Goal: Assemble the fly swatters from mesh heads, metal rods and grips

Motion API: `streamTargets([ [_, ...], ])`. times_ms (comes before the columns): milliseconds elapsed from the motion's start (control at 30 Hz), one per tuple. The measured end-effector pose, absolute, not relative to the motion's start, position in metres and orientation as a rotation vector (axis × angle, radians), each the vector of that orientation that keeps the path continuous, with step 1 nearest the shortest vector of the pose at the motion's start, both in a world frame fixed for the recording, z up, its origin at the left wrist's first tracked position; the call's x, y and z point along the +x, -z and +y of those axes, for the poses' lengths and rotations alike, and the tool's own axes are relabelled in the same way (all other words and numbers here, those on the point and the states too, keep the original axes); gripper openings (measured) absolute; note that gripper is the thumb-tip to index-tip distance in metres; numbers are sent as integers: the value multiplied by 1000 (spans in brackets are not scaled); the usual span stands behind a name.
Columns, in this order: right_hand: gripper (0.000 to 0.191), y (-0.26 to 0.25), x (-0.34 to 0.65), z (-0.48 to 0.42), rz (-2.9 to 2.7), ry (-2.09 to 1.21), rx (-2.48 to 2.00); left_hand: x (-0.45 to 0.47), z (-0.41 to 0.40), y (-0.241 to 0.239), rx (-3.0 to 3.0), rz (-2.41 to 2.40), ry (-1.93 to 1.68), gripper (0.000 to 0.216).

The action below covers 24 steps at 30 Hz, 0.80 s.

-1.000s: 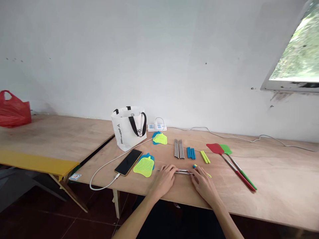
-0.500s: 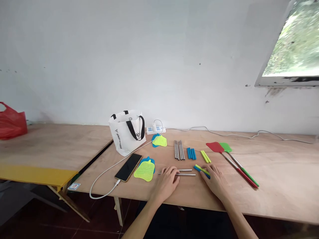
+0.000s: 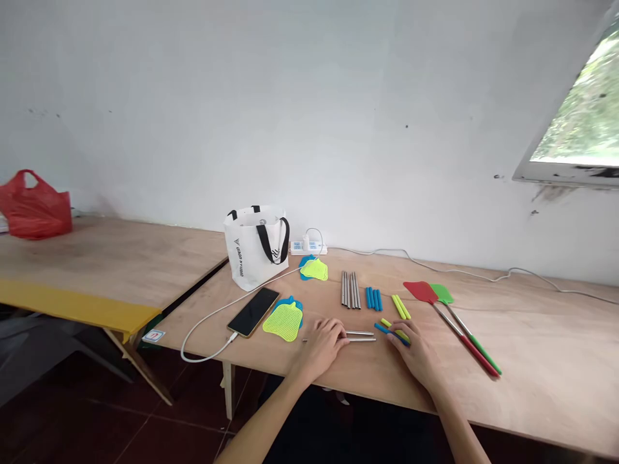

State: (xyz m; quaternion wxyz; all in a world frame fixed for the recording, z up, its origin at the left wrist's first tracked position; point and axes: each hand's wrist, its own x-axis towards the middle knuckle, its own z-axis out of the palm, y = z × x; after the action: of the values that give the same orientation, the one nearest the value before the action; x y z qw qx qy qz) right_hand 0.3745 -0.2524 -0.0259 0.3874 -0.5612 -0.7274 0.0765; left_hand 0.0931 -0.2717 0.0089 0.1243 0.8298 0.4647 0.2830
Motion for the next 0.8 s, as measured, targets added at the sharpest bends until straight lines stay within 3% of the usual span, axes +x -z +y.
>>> streamTargets([
  [267,23,21,381,-255,-1941,-260,-1357,94,-269,-9,2360,1349,-858,19],
  [800,28,16,372,-261,-1990,-219,-1280,91,-268,-10,2384,1267,-864,12],
])
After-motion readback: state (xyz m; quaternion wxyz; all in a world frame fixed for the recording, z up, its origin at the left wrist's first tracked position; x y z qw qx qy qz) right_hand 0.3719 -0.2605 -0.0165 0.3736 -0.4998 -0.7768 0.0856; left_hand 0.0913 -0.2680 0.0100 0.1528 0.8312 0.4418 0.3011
